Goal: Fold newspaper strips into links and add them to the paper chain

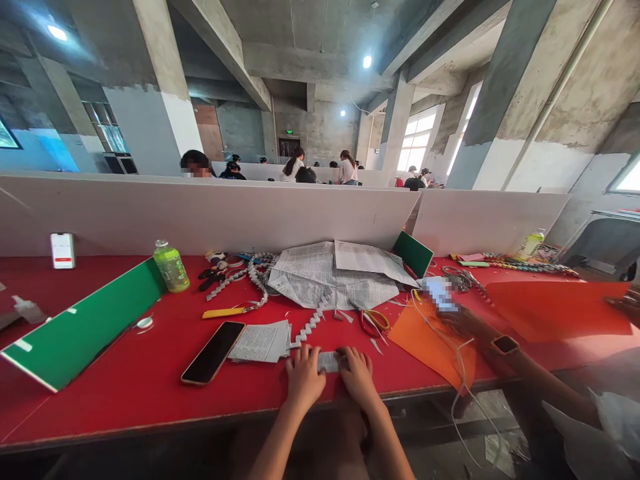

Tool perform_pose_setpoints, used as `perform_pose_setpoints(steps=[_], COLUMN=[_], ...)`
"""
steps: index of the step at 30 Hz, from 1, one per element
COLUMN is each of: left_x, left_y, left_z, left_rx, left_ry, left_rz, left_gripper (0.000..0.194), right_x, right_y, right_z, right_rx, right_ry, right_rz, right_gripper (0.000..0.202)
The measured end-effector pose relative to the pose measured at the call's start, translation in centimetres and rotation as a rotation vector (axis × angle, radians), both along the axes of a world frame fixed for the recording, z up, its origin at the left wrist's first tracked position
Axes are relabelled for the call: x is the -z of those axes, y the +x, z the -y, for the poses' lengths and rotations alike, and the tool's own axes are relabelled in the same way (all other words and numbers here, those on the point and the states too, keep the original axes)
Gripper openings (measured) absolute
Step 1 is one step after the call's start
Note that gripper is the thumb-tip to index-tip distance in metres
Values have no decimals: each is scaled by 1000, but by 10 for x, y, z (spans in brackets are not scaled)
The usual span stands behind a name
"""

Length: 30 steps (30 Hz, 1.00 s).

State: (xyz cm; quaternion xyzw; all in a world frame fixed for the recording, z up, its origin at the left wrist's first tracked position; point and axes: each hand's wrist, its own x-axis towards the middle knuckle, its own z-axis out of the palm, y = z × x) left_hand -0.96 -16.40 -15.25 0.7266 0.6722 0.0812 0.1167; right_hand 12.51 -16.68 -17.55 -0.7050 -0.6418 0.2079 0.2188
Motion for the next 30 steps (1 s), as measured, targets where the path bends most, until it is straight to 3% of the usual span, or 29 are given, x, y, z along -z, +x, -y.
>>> perform_pose_setpoints(steps=[17, 25, 30], left_x=[8, 10, 14], left_y=[-2, -1, 4], left_z=[-3, -2, 3], left_rx=[8, 2, 7], left_ry=[36, 79, 190], left_rz=[8, 26, 0], left_gripper=[44, 44, 41], right_x=[1, -7, -6], right_y=[10, -5, -15], right_z=[-1, 2, 7], right_rx=[-28, 47, 81], right_ry=[20, 85, 140], right_rz=[-157, -88, -11], right_gripper=[61, 30, 27])
